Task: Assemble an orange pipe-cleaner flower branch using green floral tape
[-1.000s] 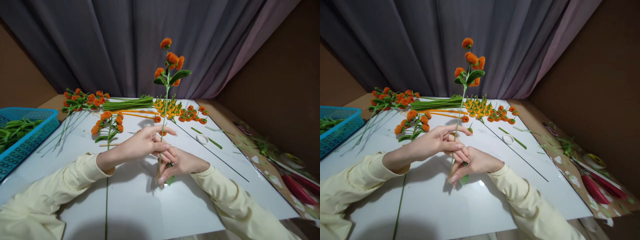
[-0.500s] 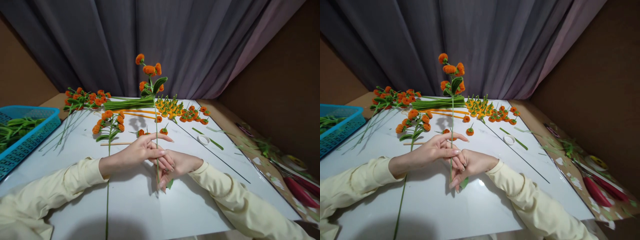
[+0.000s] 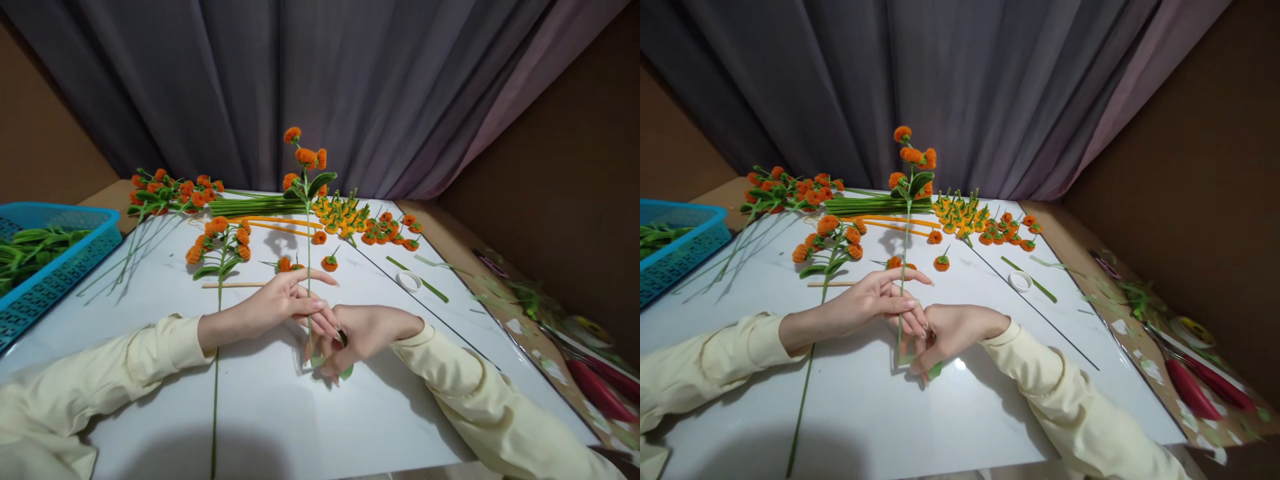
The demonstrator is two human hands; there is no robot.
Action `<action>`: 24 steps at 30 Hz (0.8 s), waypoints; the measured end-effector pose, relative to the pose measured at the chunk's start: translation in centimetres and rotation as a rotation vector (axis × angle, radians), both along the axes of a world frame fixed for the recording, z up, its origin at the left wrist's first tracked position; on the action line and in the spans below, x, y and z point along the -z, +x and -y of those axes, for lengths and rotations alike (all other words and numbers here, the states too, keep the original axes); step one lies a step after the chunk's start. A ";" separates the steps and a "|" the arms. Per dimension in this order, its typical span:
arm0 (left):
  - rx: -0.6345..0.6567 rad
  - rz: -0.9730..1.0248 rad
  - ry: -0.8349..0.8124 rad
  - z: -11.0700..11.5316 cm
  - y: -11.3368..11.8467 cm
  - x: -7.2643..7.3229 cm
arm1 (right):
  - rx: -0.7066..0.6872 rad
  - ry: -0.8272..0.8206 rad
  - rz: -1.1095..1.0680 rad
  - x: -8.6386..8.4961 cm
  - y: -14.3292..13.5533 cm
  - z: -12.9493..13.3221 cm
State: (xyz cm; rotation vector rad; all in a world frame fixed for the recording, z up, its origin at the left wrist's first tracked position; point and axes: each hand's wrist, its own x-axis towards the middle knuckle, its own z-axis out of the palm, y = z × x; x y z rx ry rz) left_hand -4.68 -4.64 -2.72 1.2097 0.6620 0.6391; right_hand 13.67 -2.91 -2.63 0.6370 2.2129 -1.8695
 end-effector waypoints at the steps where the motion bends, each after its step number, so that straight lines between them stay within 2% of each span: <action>1: -0.007 -0.008 0.004 0.0 0.0 0.0 | -0.033 0.000 0.024 -0.2 0.0 -0.1; 5: -0.023 -0.021 0.001 0.3 0.2 0.1 | -0.143 -0.116 0.116 -0.6 -0.4 -0.3; 8: -0.016 0.010 -0.047 0.5 0.2 0.3 | -0.132 -0.055 0.139 -0.5 -0.8 -0.4; 11: 0.005 0.052 -0.084 0.5 -0.1 0.6 | -0.102 0.054 0.063 -0.1 -1.0 -0.6; 16: -0.006 0.074 -0.086 0.3 -0.7 1.0 | -0.097 0.040 -0.105 1.0 -0.6 -1.7; 19: -0.021 0.072 -0.080 0.2 -0.9 1.3 | -0.081 0.187 -0.062 1.2 -0.2 -1.6; 24: -0.009 0.048 -0.070 0.2 -1.0 1.7 | -0.048 0.645 0.174 0.3 -0.1 1.1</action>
